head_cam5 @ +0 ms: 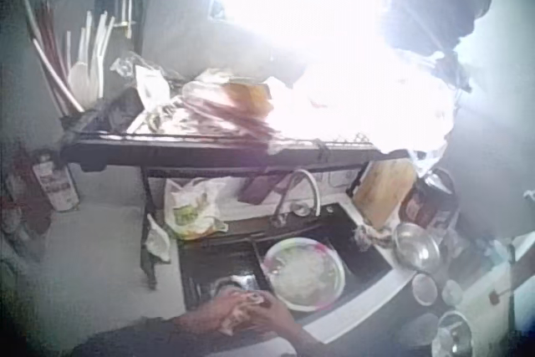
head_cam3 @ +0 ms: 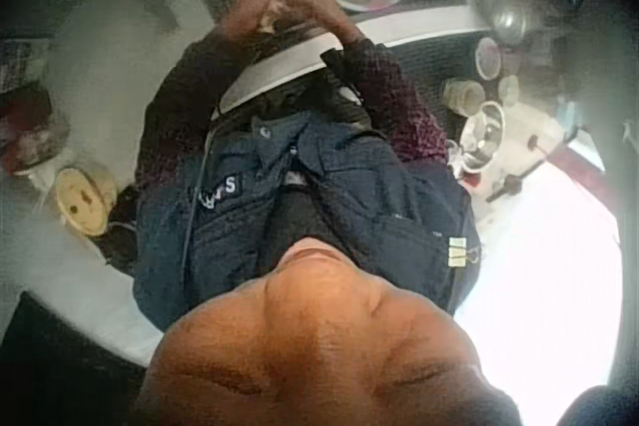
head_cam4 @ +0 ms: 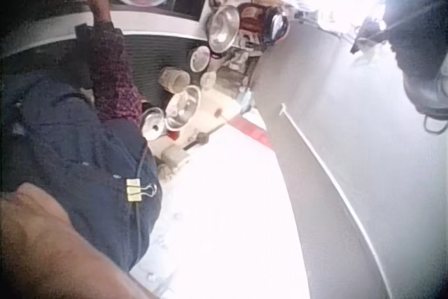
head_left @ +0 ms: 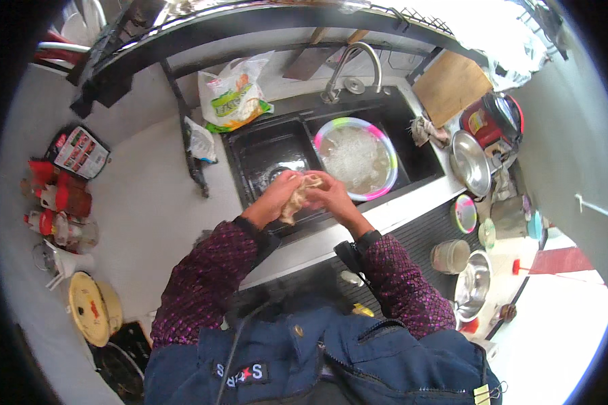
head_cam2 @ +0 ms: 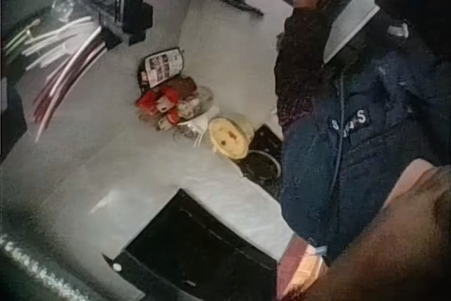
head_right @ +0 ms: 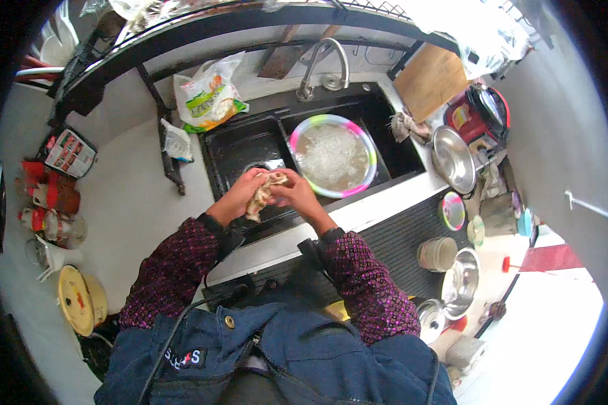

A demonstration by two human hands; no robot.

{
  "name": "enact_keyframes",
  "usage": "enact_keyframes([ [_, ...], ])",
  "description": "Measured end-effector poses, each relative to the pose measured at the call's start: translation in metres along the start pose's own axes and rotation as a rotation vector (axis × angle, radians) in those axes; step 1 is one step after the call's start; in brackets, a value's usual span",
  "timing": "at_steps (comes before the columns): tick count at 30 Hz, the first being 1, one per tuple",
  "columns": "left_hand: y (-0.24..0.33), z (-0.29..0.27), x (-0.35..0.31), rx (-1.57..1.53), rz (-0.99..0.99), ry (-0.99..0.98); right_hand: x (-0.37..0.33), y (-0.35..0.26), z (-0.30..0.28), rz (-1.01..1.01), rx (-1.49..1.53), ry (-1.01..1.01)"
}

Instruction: The person cleans a cluttered kitchen area. They wipe the countertop and range hood with a cloth, move various containers and packages, and wash chopsticks in the sink.

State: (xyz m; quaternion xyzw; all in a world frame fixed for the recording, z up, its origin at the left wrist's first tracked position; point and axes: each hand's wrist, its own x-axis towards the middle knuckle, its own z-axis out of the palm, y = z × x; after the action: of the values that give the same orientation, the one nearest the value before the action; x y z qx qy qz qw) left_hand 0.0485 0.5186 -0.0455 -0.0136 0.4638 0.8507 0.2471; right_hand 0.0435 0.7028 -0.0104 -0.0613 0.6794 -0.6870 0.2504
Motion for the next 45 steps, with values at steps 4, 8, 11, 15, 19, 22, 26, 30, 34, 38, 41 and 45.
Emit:
enact_keyframes([
  [4, -0.04, 0.033, 0.089, -0.069, -0.035, 0.116, 0.033, 0.011, -0.104, 0.117, 0.066, 0.156],
  [8, -0.07, 0.043, 0.128, -0.218, 0.038, 0.109, 0.088, 0.027, -0.208, 0.301, -0.099, 0.189],
  [11, -0.09, 0.05, 0.14, -0.275, 0.07, 0.235, 0.135, 0.059, -0.263, 0.42, -0.249, 0.155],
  [15, -0.105, 0.054, 0.142, -0.382, 0.054, 0.33, 0.197, 0.146, -0.314, 0.455, -0.489, -0.181],
  [19, -0.128, 0.066, 0.156, -0.387, 0.033, 0.362, 0.23, 0.244, -0.322, 0.158, -0.67, -0.32],
  [22, -0.163, 0.08, 0.196, -0.27, 0.082, 0.409, 0.236, 0.245, -0.316, 0.15, -0.824, -0.534],
  [26, -0.221, 0.062, 0.259, -0.118, 0.167, 0.543, 0.227, 0.205, -0.286, 0.235, -0.793, -0.674],
  [30, -0.242, 0.06, 0.288, 0.094, 0.06, 0.802, 0.198, 0.166, -0.267, 0.217, -0.816, -0.705],
  [34, -0.187, 0.111, 0.302, 0.134, -0.425, 1.086, 0.16, 0.114, -0.233, 0.397, -0.266, -0.553],
  [38, -0.177, 0.079, 0.255, -0.417, 0.138, 0.339, 0.126, 0.066, -0.22, 0.084, -0.286, -0.335],
  [41, -0.194, 0.08, 0.271, -0.432, 0.281, 0.375, 0.112, 0.066, -0.217, -0.239, -0.49, -0.214],
  [45, -0.221, 0.069, 0.308, -0.423, 0.227, 0.415, 0.119, 0.089, -0.217, -0.146, -0.65, -0.221],
])
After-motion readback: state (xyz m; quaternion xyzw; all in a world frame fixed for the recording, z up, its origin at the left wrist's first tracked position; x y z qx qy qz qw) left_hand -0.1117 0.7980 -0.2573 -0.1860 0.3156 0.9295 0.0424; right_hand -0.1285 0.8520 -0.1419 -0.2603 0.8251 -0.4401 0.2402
